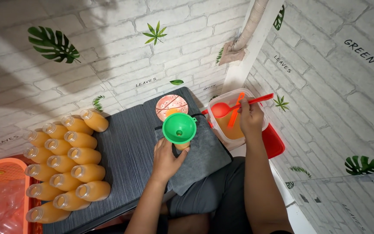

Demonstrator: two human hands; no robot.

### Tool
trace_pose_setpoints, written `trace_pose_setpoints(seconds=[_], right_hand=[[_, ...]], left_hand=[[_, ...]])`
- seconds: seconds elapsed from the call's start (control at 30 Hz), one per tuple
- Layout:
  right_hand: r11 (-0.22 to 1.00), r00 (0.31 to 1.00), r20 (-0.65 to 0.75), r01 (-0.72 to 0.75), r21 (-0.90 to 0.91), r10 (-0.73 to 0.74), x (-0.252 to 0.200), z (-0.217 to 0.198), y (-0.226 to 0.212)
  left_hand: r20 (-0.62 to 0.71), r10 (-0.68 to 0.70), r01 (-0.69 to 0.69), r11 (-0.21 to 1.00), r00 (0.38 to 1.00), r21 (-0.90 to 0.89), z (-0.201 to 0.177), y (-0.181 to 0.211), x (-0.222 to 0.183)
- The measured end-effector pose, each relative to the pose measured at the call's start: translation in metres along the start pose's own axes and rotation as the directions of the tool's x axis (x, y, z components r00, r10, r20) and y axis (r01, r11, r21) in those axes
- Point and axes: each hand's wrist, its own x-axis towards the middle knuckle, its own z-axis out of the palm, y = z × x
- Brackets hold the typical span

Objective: The person scoops orange liquid from a large container using a red ladle and pours it into clear plastic bottles via a green funnel. After filling each bottle, they place it on a tray with other filled bottles. The person repeats this process for multiple bottles.

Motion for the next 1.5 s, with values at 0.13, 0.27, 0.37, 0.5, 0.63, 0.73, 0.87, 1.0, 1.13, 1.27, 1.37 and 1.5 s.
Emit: trace_pose_setpoints(seconds=[0.13,0.27,0.37,0.5,0.63,0.73,0.87,1.0,1.13,1.27,1.37,1.5], right_hand=[[0.997,0.997,-0.057,0.047,0.053,-0.044,-0.002,-0.001,-0.009],[0.98,0.987,-0.111,0.134,0.145,-0.119,-0.002,-0.001,-0.004],[0.962,0.977,-0.142,0.186,0.2,-0.16,0.003,-0.001,0.0],[0.928,0.969,-0.151,0.234,0.29,-0.197,-0.001,-0.002,-0.001],[0.904,0.963,-0.128,0.269,0.333,-0.239,-0.014,-0.005,-0.02],[0.873,0.948,-0.122,0.318,0.37,-0.294,-0.024,-0.006,-0.032],[0.849,0.908,-0.085,0.415,0.328,-0.411,-0.037,-0.005,-0.046],[0.835,0.885,-0.039,0.451,0.315,-0.464,-0.044,-0.003,-0.043],[0.85,0.889,0.012,0.433,0.299,-0.457,-0.049,-0.003,-0.045],[0.848,0.886,0.032,0.43,0.309,-0.462,-0.053,0.0,-0.052],[0.846,0.885,0.04,0.428,0.318,-0.463,-0.053,0.001,-0.054],[0.846,0.885,0.048,0.425,0.323,-0.463,-0.054,0.003,-0.057]], left_hand=[[0.007,-0.009,0.009,1.0,1.0,-0.009,-0.001,0.001,0.0],[0.01,-0.014,0.015,1.0,1.0,-0.02,-0.001,0.0,-0.002],[0.005,-0.011,0.011,1.0,1.0,-0.028,-0.001,0.0,0.001],[0.01,-0.016,0.016,1.0,1.0,0.0,0.004,-0.009,-0.002],[-0.001,-0.024,0.024,1.0,1.0,0.012,0.005,-0.011,-0.003],[0.002,-0.027,0.027,1.0,1.0,-0.003,0.001,-0.008,-0.003],[0.013,-0.03,0.031,0.999,0.999,-0.025,0.001,-0.009,-0.003],[0.008,-0.007,0.008,0.999,1.0,-0.043,-0.005,0.0,-0.002],[0.002,-0.003,0.003,0.999,1.0,-0.047,-0.009,0.003,-0.002],[-0.02,0.016,-0.016,0.999,1.0,-0.028,-0.008,0.004,-0.003],[-0.034,0.028,-0.029,0.999,0.999,-0.019,-0.008,0.003,-0.003],[-0.046,0.037,-0.038,0.999,0.998,-0.009,-0.005,0.0,-0.003]])
